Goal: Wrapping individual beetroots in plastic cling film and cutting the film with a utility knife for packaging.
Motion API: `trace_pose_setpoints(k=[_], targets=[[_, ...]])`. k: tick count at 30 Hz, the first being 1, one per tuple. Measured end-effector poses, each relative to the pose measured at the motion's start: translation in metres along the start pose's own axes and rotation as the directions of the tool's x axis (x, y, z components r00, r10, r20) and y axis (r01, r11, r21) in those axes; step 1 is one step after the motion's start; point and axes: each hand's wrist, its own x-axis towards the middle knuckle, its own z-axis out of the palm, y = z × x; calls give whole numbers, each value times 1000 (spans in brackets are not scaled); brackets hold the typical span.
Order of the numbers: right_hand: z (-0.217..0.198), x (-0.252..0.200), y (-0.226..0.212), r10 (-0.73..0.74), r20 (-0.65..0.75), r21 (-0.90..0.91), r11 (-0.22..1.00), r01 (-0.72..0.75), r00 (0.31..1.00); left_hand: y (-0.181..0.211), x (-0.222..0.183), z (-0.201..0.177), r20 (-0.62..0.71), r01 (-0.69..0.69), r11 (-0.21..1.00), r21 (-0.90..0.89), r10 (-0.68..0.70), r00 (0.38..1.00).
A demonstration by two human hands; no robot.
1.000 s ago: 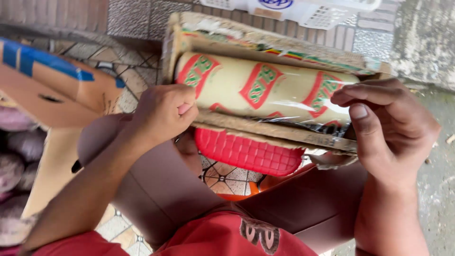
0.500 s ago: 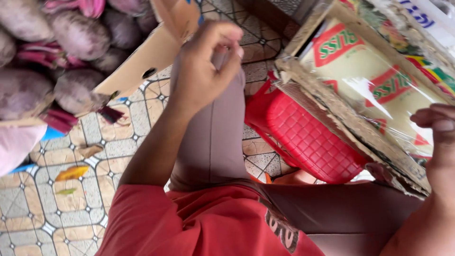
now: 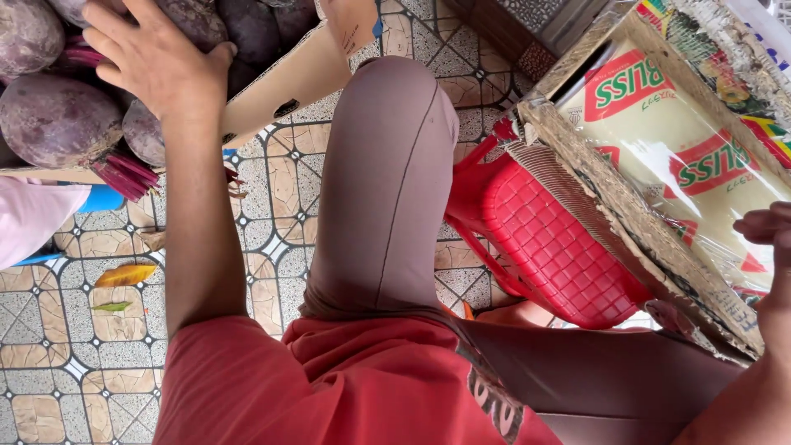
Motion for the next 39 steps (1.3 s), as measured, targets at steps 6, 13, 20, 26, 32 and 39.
trace_pose_setpoints(k=[6,13,20,26,32,39], targets=[[4,1,-53,-39,-26,-82,996,37,999,9,1,-2,64,58,998,16,-59,996],[9,4,-75,1,-72,-27,1000,-3,997,6,-8,-15,-42,-53,938,-342,42,998],[17,12,-114,14,-97,104,995,-3,995,5,-11,-43,-242,-283,744,-606,166,956],[18,13,-123,-36,-130,146,988,55,991,46,-21,-77,97,306,-391,-868,471,877],[16,15,-138,-49,-142,111,992,65,989,141,-66,-169,350,937,-342,-72,871,345],[7,20,-154,-125,-219,-16,992,124,968,240,-123,-184,180,969,12,-245,983,33]])
